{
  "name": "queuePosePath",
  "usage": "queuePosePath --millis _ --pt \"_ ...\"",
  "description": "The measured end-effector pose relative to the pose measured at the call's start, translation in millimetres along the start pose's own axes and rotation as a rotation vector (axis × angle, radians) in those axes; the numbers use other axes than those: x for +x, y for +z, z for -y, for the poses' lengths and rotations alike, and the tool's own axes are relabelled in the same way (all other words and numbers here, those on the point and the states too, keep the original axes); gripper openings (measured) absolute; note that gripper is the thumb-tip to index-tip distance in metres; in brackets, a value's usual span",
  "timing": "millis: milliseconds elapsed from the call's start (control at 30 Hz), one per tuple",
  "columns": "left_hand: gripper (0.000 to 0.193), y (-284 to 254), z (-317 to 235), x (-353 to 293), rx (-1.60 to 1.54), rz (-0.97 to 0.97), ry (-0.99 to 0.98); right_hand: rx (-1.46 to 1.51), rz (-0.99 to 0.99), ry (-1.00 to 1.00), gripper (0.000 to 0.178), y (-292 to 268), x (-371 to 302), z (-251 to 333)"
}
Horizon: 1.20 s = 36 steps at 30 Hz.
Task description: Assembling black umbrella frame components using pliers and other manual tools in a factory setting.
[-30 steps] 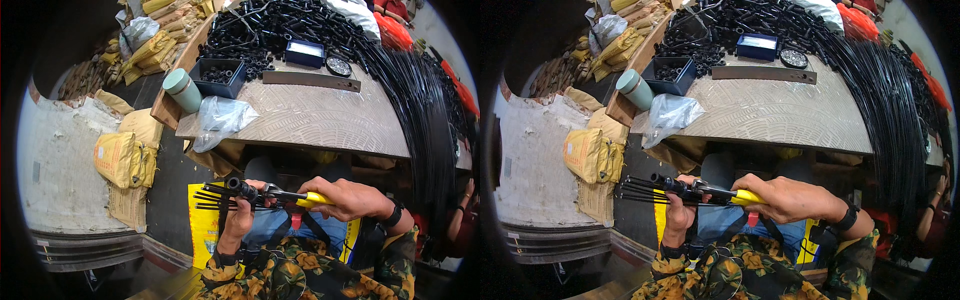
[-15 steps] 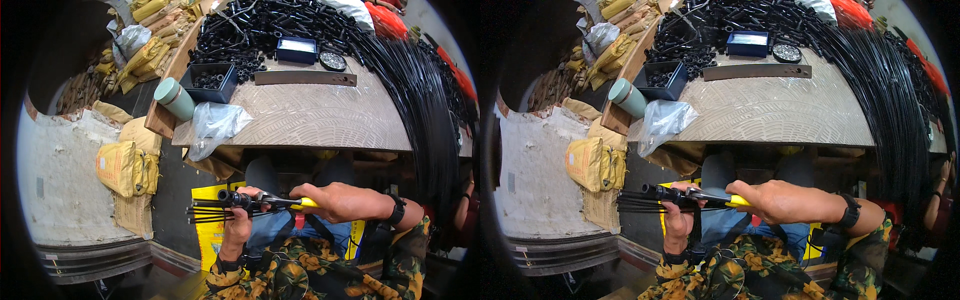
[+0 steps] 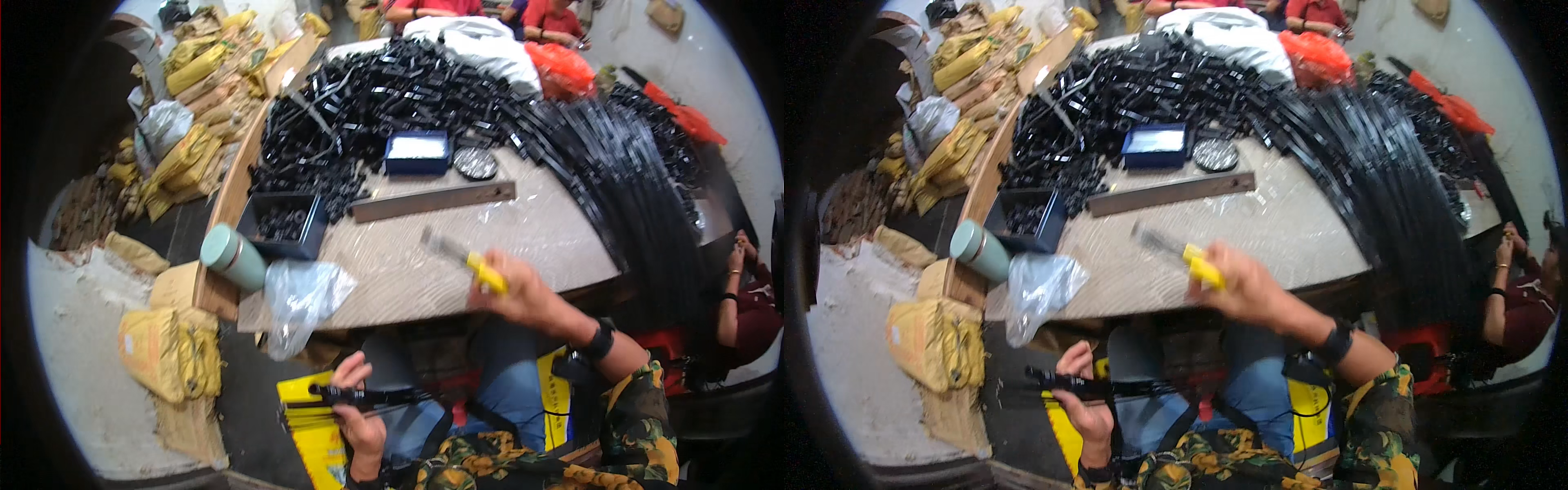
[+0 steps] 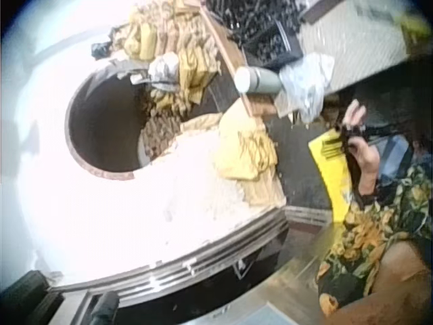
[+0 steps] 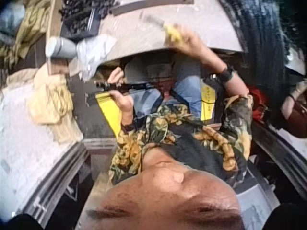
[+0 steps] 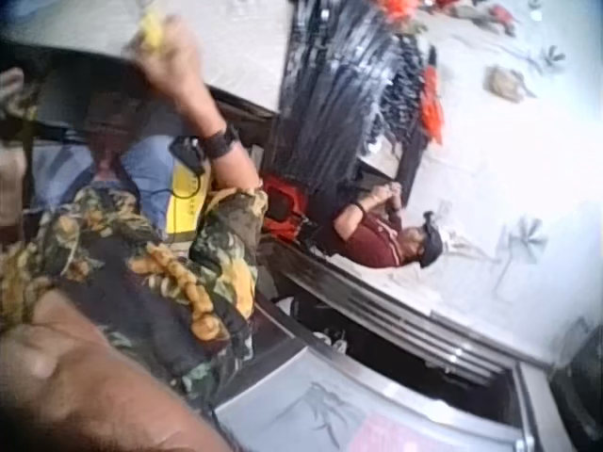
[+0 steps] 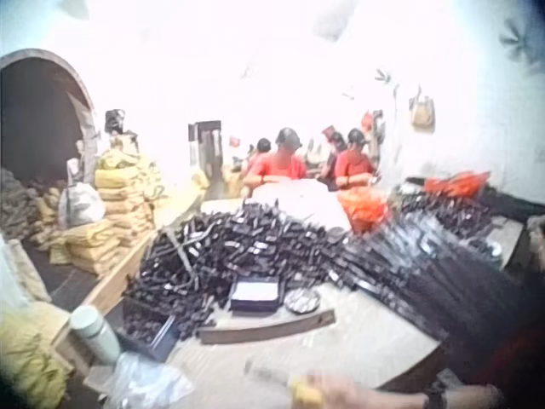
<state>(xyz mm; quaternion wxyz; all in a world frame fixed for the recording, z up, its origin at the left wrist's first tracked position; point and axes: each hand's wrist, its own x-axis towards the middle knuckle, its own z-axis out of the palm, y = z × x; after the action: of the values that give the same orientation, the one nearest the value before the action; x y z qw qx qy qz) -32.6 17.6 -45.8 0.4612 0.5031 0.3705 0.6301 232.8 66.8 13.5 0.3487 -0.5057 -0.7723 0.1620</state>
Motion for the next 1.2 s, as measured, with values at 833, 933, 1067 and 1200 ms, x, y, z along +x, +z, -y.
queuePosePath --millis 833,933,1067,1200 --pt "0.064 -14.0 11.7 -2.4 -0.141 0.113 -0.303 -0.08 -0.311 0.371 0.015 -25.0 105.8 -87.4" --pt "0.066 -17.9 -2.8 5.0 -0.148 0.165 -0.314 0.633 -0.168 0.445 0.01 11.8 49.3 -6.0" --pt "0.06 1.7 -22.5 10.7 -0.196 0.452 -0.283 0.662 -0.04 -0.016 0.011 37.9 -12.1 58.4" --pt "0.053 5.7 -33.3 -5.9 -0.185 0.576 -0.29 0.663 -0.011 -0.245 0.013 56.0 -26.2 72.4"
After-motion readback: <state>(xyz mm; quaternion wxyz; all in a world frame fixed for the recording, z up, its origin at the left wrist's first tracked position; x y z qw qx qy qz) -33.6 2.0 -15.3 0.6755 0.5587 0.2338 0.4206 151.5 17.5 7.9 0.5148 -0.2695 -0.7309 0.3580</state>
